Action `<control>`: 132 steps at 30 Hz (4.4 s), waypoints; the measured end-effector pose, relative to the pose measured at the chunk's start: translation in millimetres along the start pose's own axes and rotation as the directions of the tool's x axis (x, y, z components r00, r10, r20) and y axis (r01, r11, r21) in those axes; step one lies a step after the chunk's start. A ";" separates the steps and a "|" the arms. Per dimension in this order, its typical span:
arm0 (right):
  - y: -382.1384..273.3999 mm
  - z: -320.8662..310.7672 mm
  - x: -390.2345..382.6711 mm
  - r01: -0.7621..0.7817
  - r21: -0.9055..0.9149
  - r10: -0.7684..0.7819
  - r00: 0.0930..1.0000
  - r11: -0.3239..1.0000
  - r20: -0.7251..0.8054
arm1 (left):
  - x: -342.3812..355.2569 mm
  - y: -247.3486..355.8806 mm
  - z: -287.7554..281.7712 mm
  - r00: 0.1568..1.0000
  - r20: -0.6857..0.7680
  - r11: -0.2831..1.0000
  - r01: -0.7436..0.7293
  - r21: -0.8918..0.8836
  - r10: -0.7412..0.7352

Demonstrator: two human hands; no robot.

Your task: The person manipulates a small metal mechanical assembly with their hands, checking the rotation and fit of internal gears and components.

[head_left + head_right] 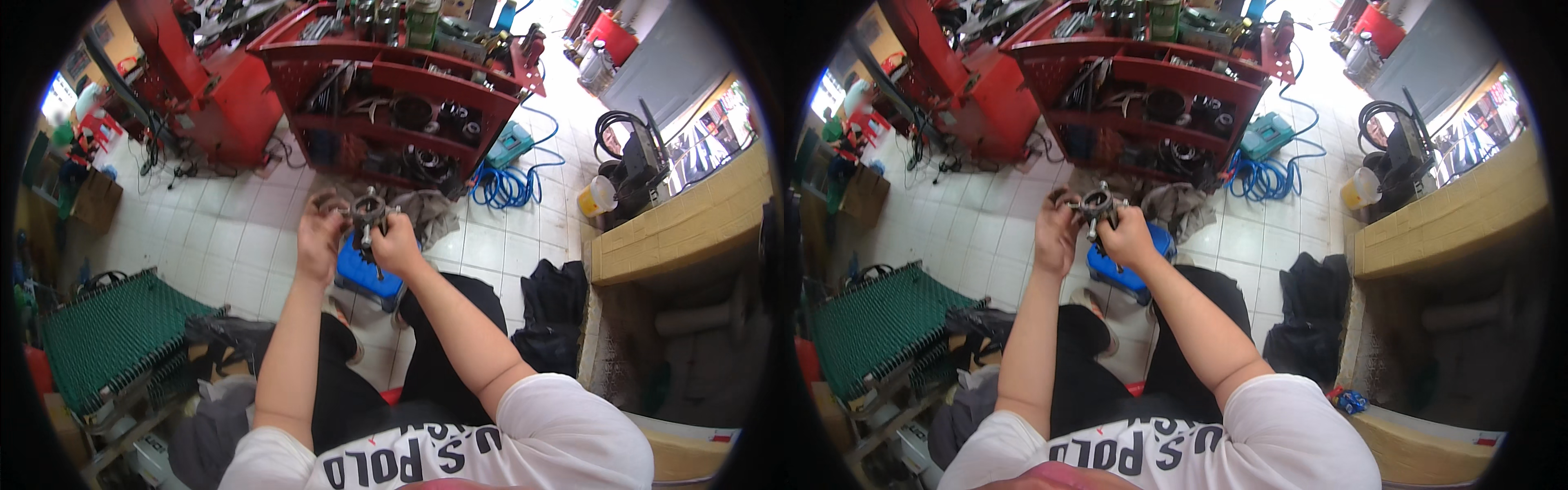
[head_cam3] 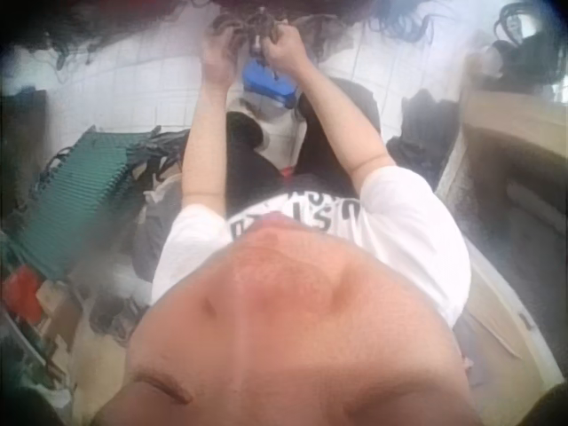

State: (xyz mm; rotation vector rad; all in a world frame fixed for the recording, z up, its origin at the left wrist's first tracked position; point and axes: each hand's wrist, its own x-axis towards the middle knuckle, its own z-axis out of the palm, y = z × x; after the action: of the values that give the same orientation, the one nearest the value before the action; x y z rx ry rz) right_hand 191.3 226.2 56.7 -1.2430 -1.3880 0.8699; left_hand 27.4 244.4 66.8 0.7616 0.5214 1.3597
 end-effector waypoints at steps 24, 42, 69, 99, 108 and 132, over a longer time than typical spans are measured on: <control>-4.3 4.0 -10.4 0.117 0.179 -0.169 0.935 0.977 0.313 | 7.2 1.9 -30.3 0.913 0.147 0.920 0.389 -0.039 -0.380; 4.1 13.4 -12.5 0.118 0.277 -0.191 0.948 0.954 0.256 | 8.4 -9.7 -45.8 0.876 0.297 0.862 0.453 -0.230 -0.381; 5.1 9.8 -13.6 0.035 0.254 -0.114 0.946 0.967 0.303 | 10.4 -6.3 -35.7 0.907 0.168 0.891 0.415 -0.184 -0.387; 3.8 2.2 -11.6 0.109 0.220 -0.154 0.968 0.969 0.198 | 0.0 -3.7 -10.2 0.926 0.263 0.920 0.328 -0.213 -0.269; 3.5 5.6 -12.2 0.088 0.216 -0.128 0.976 0.972 0.177 | 0.0 -2.3 -7.4 0.929 0.250 0.911 0.332 -0.243 -0.272; 4.2 1.7 -1.4 -0.018 0.081 0.020 1.000 0.997 -0.024 | 12.6 -9.4 -24.2 0.939 -0.333 0.969 0.156 0.191 -0.086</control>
State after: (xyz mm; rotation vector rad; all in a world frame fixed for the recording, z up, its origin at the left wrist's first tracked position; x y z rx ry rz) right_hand 190.5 225.9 52.0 -1.2036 -1.3112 0.9124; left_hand 18.1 260.8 45.0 0.6692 0.9736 1.3314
